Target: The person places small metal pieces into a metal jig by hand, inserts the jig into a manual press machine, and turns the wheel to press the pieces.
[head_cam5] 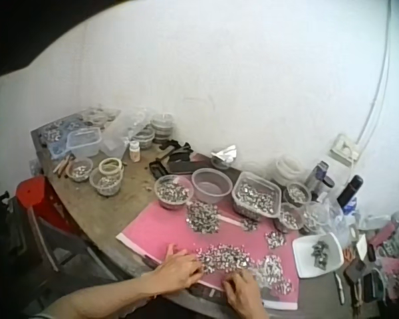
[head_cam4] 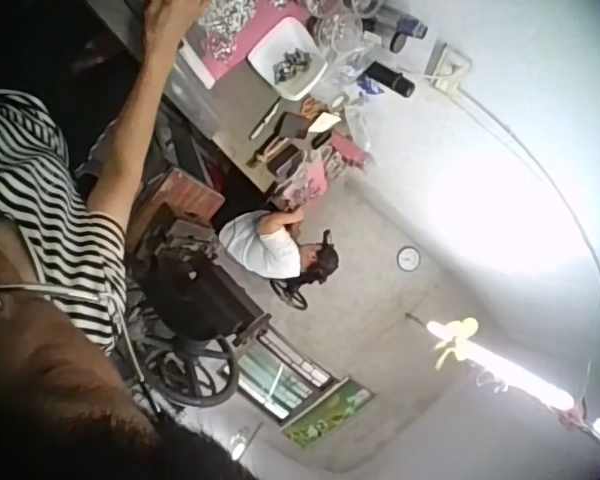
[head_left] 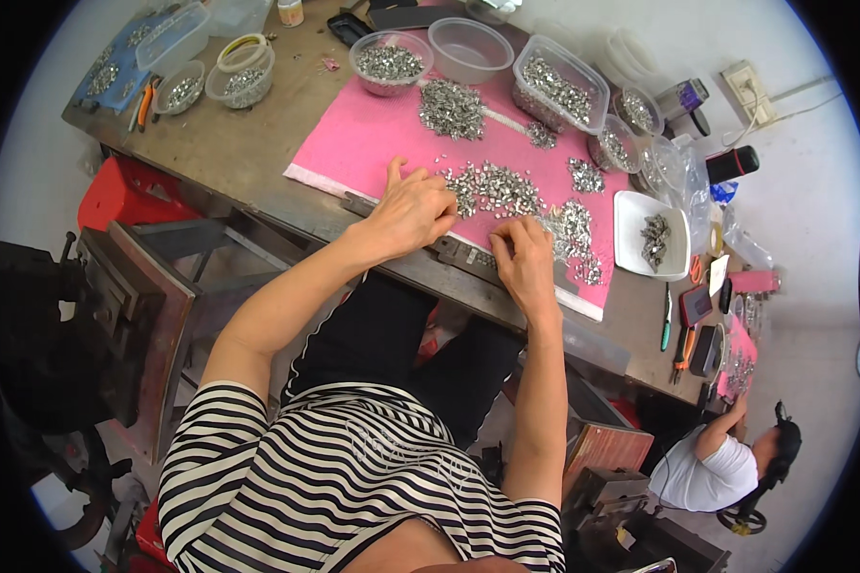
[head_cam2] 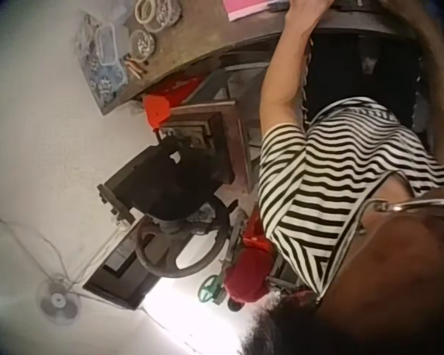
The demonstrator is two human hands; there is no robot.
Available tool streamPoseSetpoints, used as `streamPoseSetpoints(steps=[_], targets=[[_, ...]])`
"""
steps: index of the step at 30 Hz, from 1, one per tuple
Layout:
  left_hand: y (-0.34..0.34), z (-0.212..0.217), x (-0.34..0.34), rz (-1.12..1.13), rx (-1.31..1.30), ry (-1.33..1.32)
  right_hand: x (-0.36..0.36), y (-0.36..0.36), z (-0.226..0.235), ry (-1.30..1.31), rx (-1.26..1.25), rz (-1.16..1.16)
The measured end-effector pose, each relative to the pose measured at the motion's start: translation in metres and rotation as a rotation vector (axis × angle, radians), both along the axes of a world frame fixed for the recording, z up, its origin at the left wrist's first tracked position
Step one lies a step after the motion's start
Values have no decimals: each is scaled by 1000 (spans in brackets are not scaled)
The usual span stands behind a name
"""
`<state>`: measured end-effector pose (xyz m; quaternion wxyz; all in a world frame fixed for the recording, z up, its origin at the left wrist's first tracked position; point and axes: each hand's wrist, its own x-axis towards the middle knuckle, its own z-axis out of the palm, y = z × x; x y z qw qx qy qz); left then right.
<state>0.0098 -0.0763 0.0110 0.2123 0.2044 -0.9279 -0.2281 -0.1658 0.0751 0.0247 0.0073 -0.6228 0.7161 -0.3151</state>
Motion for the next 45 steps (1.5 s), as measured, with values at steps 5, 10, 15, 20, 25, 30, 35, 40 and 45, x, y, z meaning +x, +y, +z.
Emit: streamPoseSetpoints(steps=[5, 10, 15, 20, 25, 30, 35, 40, 45], targets=[[-1, 1, 0, -16, 2, -5, -11, -3, -2, -135, 34, 11], [-2, -4, -2, -43, -35, -23, -14, -4, -1, -85, 89, 100], [14, -8, -3, -92, -39, 167, -13, 1, 4, 69, 62, 125], [47, -11, -16, -208, -64, 307, -15, 2, 1, 131, 32, 117], [53, -15, -21, -234, -127, 307, -14, 3, -1, 115, 28, 89], [59, -12, -19, -199, -223, 271, -17, 7, -3, 119, 50, 74], [39, -13, -6, -72, -150, 353, -17, 12, -3, 85, 26, 45], [10, -15, 21, 36, -267, 110, -1, 29, 3, -88, -21, 49], [5, -13, 25, 62, -146, 185, 13, 37, -2, 28, -97, 48]])
